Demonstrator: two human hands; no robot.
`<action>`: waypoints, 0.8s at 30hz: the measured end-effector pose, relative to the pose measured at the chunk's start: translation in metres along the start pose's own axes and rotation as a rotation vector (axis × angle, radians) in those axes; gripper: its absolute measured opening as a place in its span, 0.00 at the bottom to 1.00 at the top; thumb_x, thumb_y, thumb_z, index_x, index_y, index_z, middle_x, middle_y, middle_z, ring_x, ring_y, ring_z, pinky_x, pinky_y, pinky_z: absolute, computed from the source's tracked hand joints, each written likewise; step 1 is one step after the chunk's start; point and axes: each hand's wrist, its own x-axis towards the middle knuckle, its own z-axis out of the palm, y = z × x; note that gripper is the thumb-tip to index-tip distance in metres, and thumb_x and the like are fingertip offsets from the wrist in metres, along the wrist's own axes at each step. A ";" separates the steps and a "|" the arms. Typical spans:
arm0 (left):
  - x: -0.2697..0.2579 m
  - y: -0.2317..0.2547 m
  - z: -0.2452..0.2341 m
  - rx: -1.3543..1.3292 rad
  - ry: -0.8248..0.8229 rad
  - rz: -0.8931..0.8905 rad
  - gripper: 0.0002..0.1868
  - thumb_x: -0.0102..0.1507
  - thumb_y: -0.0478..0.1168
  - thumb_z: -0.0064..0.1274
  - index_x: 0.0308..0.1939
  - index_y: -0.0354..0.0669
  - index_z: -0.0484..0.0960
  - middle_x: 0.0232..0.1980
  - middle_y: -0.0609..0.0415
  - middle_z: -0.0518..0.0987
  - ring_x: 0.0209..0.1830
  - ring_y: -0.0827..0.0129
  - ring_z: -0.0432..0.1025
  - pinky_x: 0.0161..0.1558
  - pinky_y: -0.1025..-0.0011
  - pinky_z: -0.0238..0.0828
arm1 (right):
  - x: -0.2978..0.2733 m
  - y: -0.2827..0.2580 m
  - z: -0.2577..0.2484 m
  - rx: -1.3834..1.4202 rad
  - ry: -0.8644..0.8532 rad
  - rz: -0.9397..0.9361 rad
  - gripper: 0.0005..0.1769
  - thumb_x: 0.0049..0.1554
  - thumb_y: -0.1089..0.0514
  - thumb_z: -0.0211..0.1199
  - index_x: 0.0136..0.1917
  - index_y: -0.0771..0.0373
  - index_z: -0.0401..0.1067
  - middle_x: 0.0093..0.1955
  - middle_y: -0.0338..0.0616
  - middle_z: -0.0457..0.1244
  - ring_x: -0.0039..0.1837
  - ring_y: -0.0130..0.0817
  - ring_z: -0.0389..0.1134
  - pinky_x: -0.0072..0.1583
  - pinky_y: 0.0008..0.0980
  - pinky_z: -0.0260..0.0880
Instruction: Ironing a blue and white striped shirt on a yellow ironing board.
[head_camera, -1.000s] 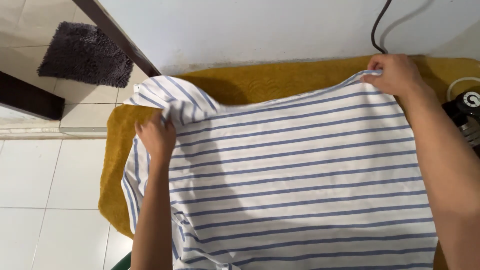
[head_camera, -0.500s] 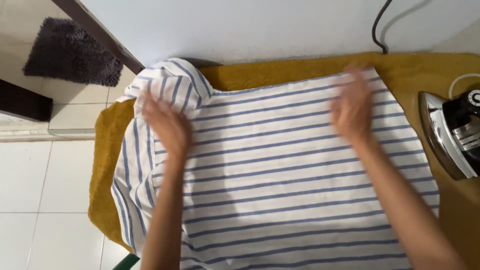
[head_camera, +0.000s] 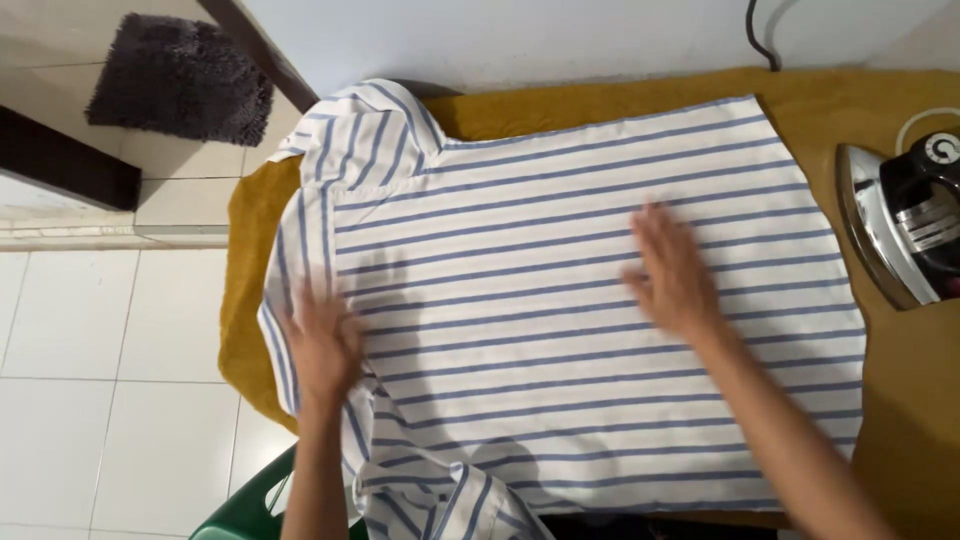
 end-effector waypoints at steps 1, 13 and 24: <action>-0.019 -0.015 0.005 0.000 -0.002 -0.009 0.23 0.73 0.53 0.36 0.70 0.56 0.70 0.89 0.48 0.51 0.92 0.58 0.33 0.88 0.44 0.16 | -0.023 0.000 -0.004 0.002 -0.006 -0.007 0.43 0.65 0.33 0.38 0.83 0.60 0.43 0.87 0.49 0.37 0.87 0.45 0.33 0.83 0.51 0.30; -0.209 -0.067 0.068 -0.865 -0.172 -0.912 0.27 0.69 0.57 0.54 0.32 0.33 0.80 0.24 0.50 0.74 0.23 0.61 0.69 0.28 0.62 0.65 | -0.223 0.045 -0.040 -0.086 0.012 0.601 0.45 0.64 0.31 0.35 0.85 0.56 0.39 0.88 0.48 0.29 0.87 0.45 0.25 0.81 0.49 0.19; -0.186 -0.017 0.009 -0.023 0.221 -0.498 0.23 0.65 0.42 0.52 0.63 0.39 0.73 0.56 0.35 0.78 0.57 0.42 0.71 0.55 0.47 0.66 | -0.232 0.053 -0.019 -0.359 0.018 0.597 0.45 0.65 0.34 0.40 0.85 0.61 0.42 0.87 0.54 0.32 0.87 0.49 0.26 0.80 0.53 0.19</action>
